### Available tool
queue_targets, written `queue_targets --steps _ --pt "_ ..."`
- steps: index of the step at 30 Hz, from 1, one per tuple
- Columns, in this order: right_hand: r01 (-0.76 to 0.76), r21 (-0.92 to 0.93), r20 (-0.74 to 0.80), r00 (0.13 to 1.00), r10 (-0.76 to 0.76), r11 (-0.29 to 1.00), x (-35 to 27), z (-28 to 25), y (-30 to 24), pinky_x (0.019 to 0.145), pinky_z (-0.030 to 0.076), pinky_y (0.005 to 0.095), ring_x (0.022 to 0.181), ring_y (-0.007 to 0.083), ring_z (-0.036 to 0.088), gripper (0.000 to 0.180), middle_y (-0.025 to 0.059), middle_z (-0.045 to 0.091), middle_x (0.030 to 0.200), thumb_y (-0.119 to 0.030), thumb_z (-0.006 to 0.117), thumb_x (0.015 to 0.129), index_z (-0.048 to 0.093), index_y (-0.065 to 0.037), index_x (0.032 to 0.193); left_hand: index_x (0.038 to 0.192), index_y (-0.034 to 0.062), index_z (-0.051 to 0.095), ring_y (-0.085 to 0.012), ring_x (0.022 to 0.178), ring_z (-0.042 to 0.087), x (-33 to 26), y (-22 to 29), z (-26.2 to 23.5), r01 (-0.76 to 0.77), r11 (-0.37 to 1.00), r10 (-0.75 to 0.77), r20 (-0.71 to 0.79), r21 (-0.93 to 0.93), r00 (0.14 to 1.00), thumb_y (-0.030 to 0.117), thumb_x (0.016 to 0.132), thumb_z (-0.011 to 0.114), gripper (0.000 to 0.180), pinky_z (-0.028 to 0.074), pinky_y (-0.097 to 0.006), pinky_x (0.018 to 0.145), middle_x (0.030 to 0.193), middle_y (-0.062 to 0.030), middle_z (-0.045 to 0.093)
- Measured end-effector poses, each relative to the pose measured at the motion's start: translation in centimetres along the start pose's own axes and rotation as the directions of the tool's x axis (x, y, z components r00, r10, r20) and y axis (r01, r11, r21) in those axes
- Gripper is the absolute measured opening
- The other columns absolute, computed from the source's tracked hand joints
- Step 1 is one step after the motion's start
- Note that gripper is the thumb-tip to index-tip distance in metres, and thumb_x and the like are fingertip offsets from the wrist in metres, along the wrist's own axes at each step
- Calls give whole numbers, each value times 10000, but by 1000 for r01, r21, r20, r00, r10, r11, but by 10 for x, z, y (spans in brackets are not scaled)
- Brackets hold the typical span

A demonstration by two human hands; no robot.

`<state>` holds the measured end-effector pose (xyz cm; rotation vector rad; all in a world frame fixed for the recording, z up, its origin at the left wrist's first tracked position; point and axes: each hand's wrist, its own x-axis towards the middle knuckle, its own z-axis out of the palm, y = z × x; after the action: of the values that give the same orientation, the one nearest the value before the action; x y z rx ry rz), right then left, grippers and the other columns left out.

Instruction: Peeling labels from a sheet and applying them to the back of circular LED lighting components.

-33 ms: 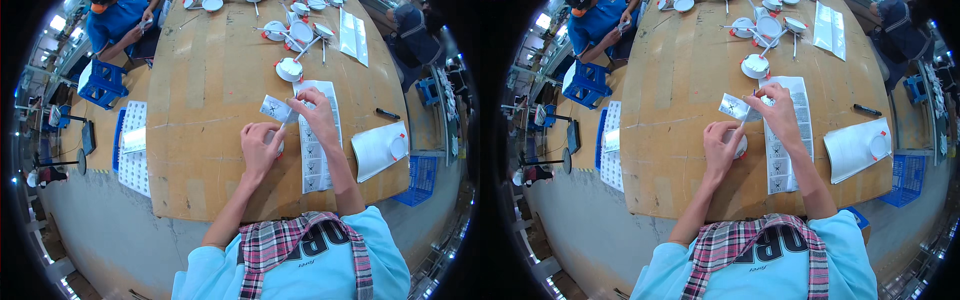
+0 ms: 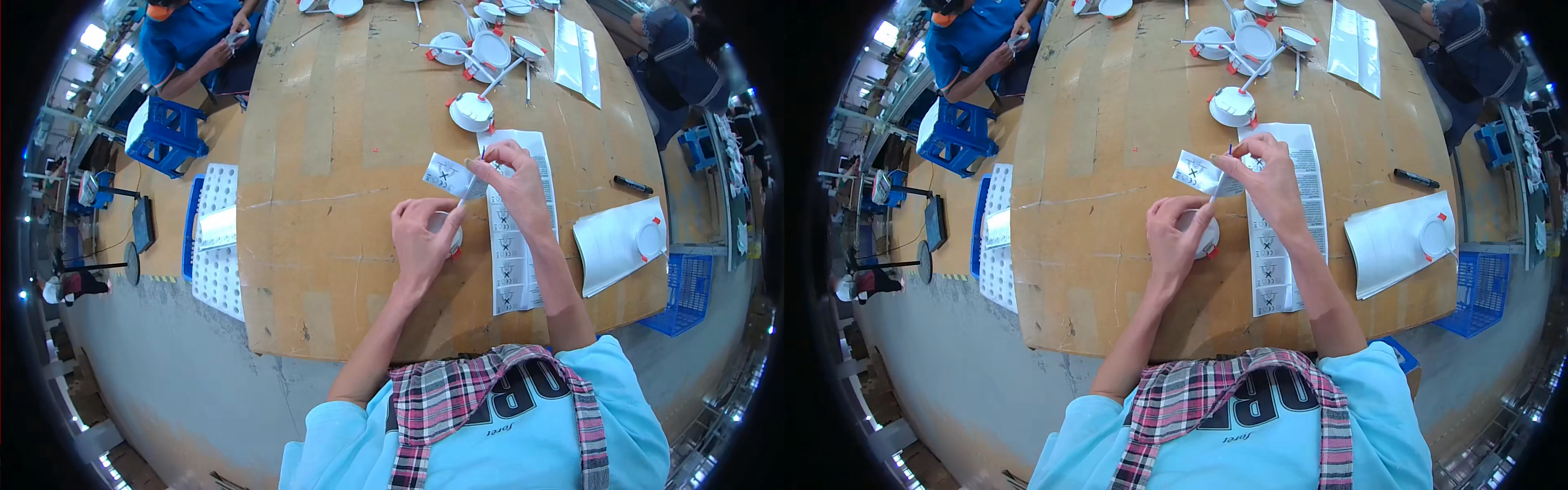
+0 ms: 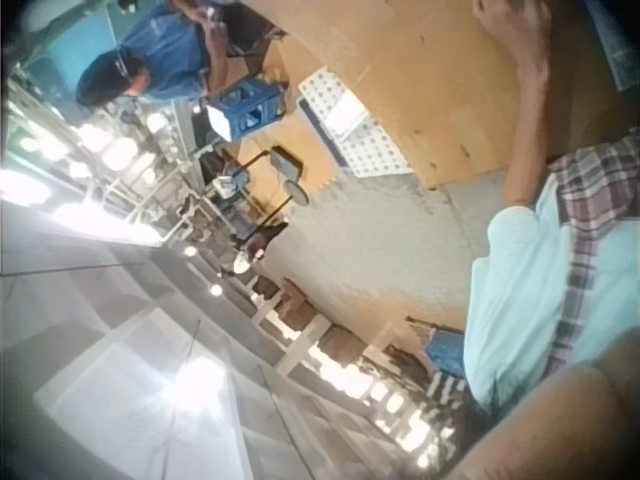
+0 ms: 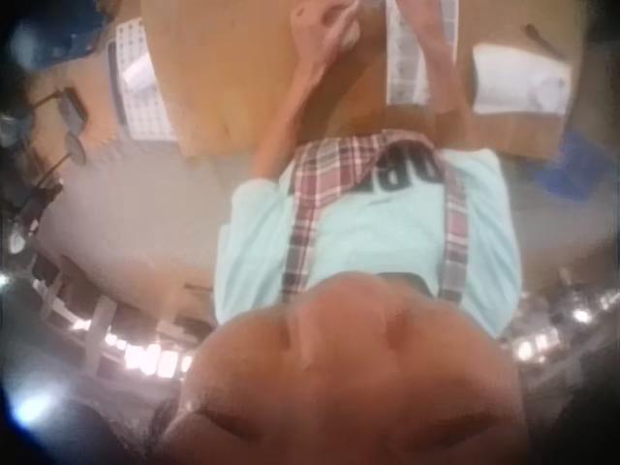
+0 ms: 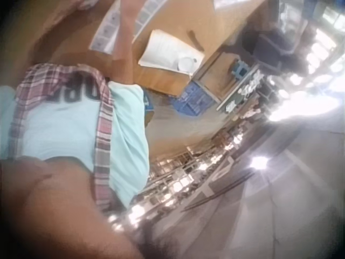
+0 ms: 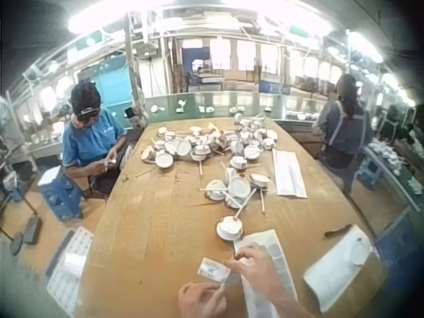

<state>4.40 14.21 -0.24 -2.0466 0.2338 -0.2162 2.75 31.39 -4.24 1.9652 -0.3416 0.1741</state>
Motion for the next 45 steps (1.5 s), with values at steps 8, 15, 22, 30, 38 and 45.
queue_targets --steps 8,15,22,30,38,45 --pt "-64 128 0 998 65 990 -2 6 2 849 409 350 974 205 497 284 73 602 976 -274 752 788 669 -6 826 789 49 733 -139 702 575 7 -7 -1 144 988 -136 128 -61 982 253 816 735 205 389 -325 849 675 -22 680" --pt "105 8 -259 961 -99 994 -32 0 -19 696 465 306 756 176 575 98 89 616 880 -107 664 856 660 -11 878 768 28 707 -159 701 572 2 -3 3 154 984 -155 -3 -87 988 207 797 765 190 432 -322 741 704 -37 668" --pt "13 -93 -78 997 -20 996 -39 19 -21 609 474 329 647 212 595 157 125 641 797 -138 661 869 645 18 861 734 54 666 -208 691 575 -5 8 5 -39 989 59 -140 145 988 184 777 775 175 422 -336 719 699 -47 628" --pt "-2 -163 -74 997 -10 987 -38 17 -24 602 473 353 658 249 621 187 132 646 767 -164 670 862 643 17 827 733 81 659 -199 704 582 -3 8 5 -151 960 185 -129 235 974 173 766 771 149 411 -339 768 709 -31 636" --pt "-11 -95 -110 994 0 995 -38 21 -21 552 468 321 583 197 617 210 112 657 686 -198 703 844 666 7 815 725 84 659 -196 713 583 -3 8 6 -158 948 199 -126 276 972 181 754 778 156 407 -341 777 702 -26 631" --pt "-24 -47 -122 992 18 999 -39 23 -18 535 459 301 564 165 606 214 105 653 667 -200 714 838 678 10 821 729 84 669 -193 718 584 -3 6 6 -183 940 227 -128 289 965 177 749 780 146 404 -343 786 705 -21 631"
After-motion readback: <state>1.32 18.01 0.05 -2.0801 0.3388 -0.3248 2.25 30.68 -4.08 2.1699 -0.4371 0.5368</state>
